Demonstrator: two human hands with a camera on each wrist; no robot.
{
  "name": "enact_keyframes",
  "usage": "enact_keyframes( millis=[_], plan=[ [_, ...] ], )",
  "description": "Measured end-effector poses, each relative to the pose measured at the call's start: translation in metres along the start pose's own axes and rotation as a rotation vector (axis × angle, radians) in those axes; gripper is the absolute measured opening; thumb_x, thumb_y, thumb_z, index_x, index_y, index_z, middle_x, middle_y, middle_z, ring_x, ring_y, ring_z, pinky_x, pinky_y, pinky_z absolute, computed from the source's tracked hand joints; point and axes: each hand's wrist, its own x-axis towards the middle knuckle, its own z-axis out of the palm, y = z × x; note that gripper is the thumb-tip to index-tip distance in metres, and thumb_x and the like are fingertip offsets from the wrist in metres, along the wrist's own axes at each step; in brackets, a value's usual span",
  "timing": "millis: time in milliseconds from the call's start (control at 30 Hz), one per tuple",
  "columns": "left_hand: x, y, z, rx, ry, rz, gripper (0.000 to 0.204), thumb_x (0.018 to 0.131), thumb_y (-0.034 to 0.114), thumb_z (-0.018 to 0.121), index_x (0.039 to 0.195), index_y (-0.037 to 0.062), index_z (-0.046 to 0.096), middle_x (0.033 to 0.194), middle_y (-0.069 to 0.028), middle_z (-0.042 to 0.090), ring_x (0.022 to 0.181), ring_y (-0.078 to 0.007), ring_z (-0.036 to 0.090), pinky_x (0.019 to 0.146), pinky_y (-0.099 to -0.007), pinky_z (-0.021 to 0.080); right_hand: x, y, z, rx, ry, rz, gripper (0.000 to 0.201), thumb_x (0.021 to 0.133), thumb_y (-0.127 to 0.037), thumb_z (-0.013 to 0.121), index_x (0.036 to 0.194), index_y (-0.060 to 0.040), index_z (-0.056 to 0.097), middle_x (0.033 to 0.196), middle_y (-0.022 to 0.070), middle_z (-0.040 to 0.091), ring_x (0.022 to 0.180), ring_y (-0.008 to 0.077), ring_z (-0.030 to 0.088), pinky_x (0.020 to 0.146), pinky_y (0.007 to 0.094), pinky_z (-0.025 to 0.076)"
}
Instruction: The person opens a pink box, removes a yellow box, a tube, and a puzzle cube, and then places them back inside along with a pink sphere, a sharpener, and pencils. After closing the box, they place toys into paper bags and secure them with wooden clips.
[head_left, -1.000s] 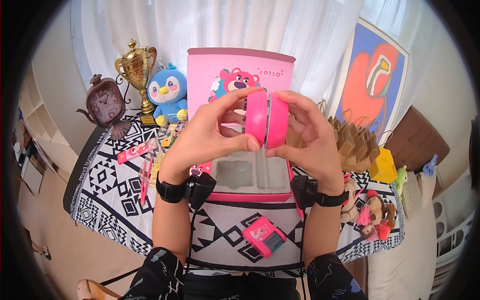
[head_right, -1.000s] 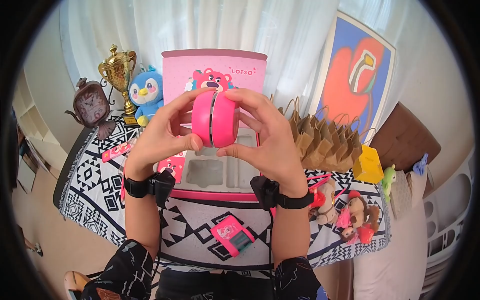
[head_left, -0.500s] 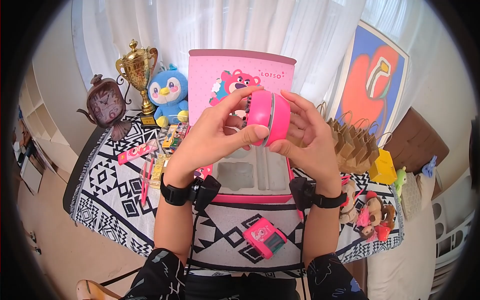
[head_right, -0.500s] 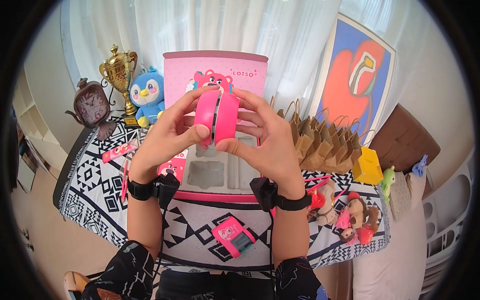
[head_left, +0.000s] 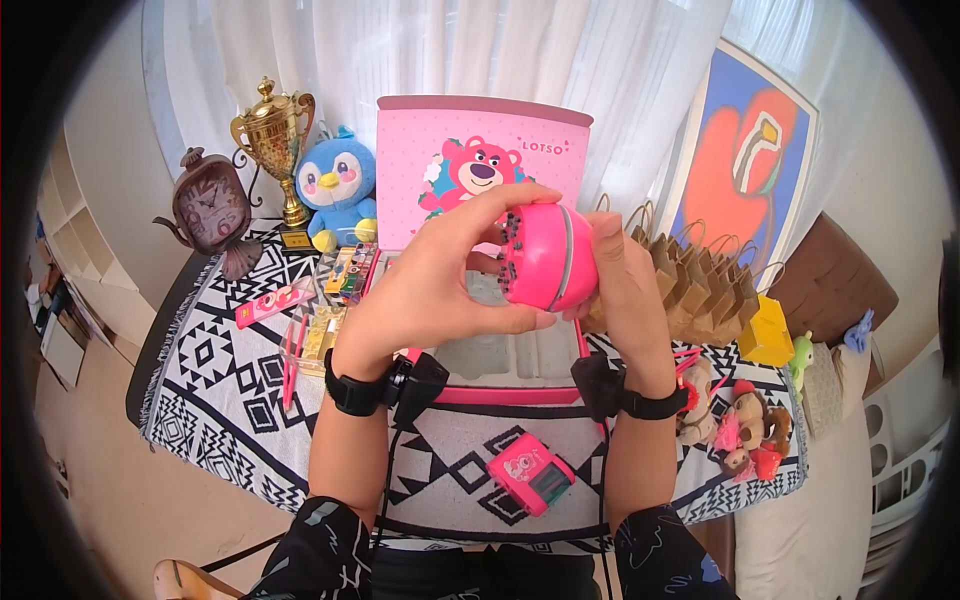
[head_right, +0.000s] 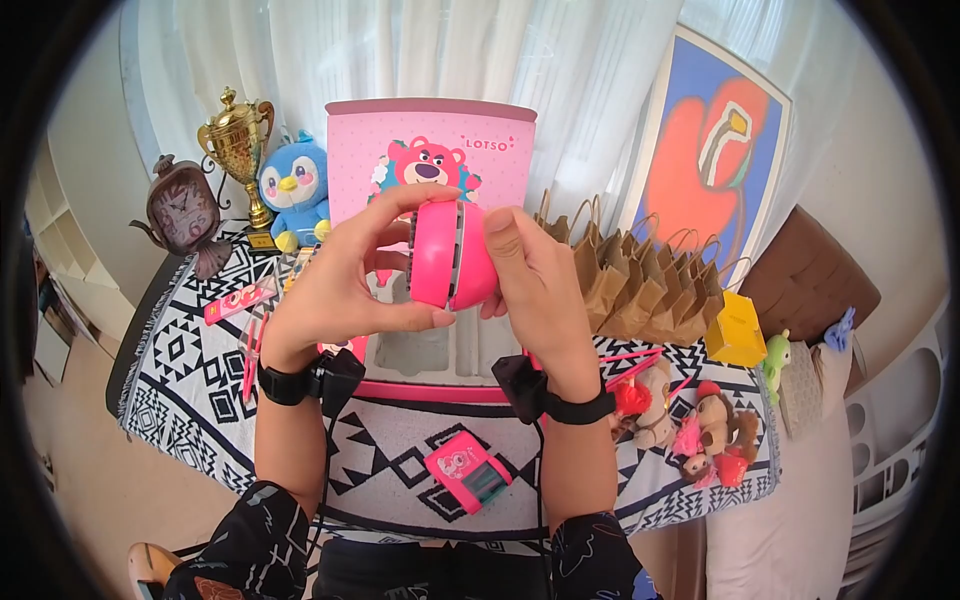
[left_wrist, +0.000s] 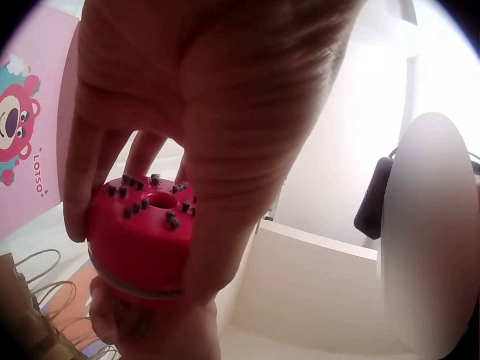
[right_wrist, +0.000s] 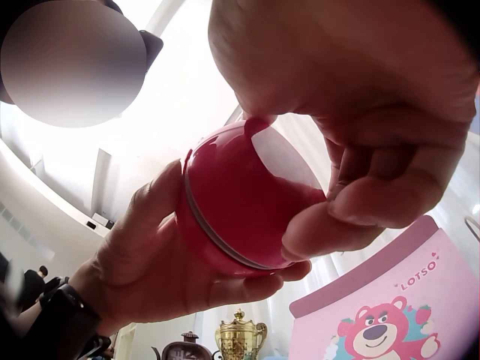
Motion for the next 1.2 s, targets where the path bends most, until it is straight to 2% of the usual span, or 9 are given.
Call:
enact_keyframes(
  millis=[200,267,400,467,600,667,800,1000,1200],
  plan=[
    [0.001,-0.003,0.006,-0.013,0.085,0.092,0.084,0.069,0.02,0.09,0.145,0.011,0.054,0.129,-0.0053,0.065,0.106,-0.0174,0.067,0.088,-0.0342,0.059,-0.004,-0.012,-0.004,-0.01,-0.077,0.139,0.079,0.105,-0.072,0.035,0.121,-0.0003,0.063,0.07,0.0044,0.062,0.059,0.0142,0.064,0.053,0.0275,0.047],
    [0.0,-0.002,0.002,-0.008,0.118,0.069,0.085,0.069,0.02,0.09,0.145,0.011,0.054,0.13,-0.0056,0.065,0.105,-0.0175,0.067,0.088,-0.0338,0.059,-0.006,-0.009,-0.004,0.197,-0.124,-0.01,0.07,0.106,-0.063,0.047,0.139,-0.0018,0.054,0.075,0.0051,0.065,0.068,0.0129,0.067,0.061,0.0265,0.05],
    [-0.001,0.006,-0.006,-0.126,0.123,0.029,0.093,0.067,0.016,0.091,0.148,0.0069,0.047,0.137,-0.0114,0.062,0.12,-0.0219,0.065,0.099,-0.0357,0.056,-0.011,-0.024,-0.003,0.06,-0.198,-0.021,0.066,0.105,-0.049,0.06,0.15,-0.0027,0.045,0.081,0.006,0.068,0.076,0.0116,0.068,0.068,0.026,0.052],
    [-0.002,0.008,-0.005,-0.182,0.129,0.0,0.094,0.066,0.015,0.092,0.148,0.0065,0.047,0.137,-0.0114,0.061,0.12,-0.022,0.064,0.099,-0.0353,0.056,-0.011,-0.022,-0.003,0.137,-0.173,-0.024,0.06,0.102,-0.039,0.069,0.145,-0.0015,0.048,0.078,0.0061,0.068,0.073,0.0107,0.067,0.068,0.0262,0.053],
    [-0.001,0.002,0.0,-0.166,0.11,0.039,0.092,0.066,0.017,0.092,0.147,0.0089,0.05,0.138,-0.0082,0.061,0.118,-0.0207,0.065,0.093,-0.0332,0.057,-0.009,-0.025,-0.005,0.063,-0.135,0.043,0.056,0.102,-0.048,0.066,0.128,0.001,0.057,0.071,0.0056,0.066,0.066,0.011,0.065,0.061,0.0268,0.051],
    [-0.001,0.002,0.002,-0.134,0.109,0.073,0.09,0.066,0.02,0.092,0.146,0.0111,0.053,0.138,-0.0052,0.061,0.115,-0.019,0.067,0.087,-0.0316,0.058,-0.01,-0.02,-0.006,-0.063,-0.079,0.024,0.066,0.102,-0.064,0.056,0.106,0.0016,0.062,0.066,0.006,0.064,0.059,0.0113,0.062,0.055,0.0274,0.048],
    [-0.001,0.005,0.005,-0.076,0.079,0.094,0.086,0.066,0.022,0.091,0.144,0.0112,0.055,0.133,-0.0042,0.064,0.112,-0.0186,0.067,0.084,-0.0308,0.058,-0.01,-0.013,-0.012,-0.117,-0.106,0.075,0.082,0.1,-0.078,0.041,0.094,0.0013,0.062,0.066,0.007,0.063,0.057,0.0119,0.06,0.052,0.0276,0.045],
    [-0.001,0.007,0.006,-0.051,0.118,0.066,0.082,0.066,0.022,0.09,0.14,0.0112,0.057,0.127,-0.0044,0.066,0.109,-0.0178,0.069,0.082,-0.0297,0.058,-0.009,-0.011,-0.007,-0.051,-0.05,0.01,0.091,0.1,-0.08,0.031,0.115,0.0024,0.066,0.083,0.0126,0.071,0.067,0.0151,0.065,0.061,0.0293,0.051],
    [0.0,0.006,0.005,-0.104,0.17,0.069,0.083,0.065,0.02,0.091,0.14,0.0112,0.057,0.128,-0.0041,0.066,0.107,-0.0169,0.068,0.082,-0.0291,0.058,-0.013,-0.022,-0.003,-0.158,-0.041,-0.293,0.066,0.106,-0.055,0.056,0.143,0.0005,0.055,0.105,0.0178,0.073,0.083,0.0185,0.072,0.073,0.0321,0.056]
  ],
)
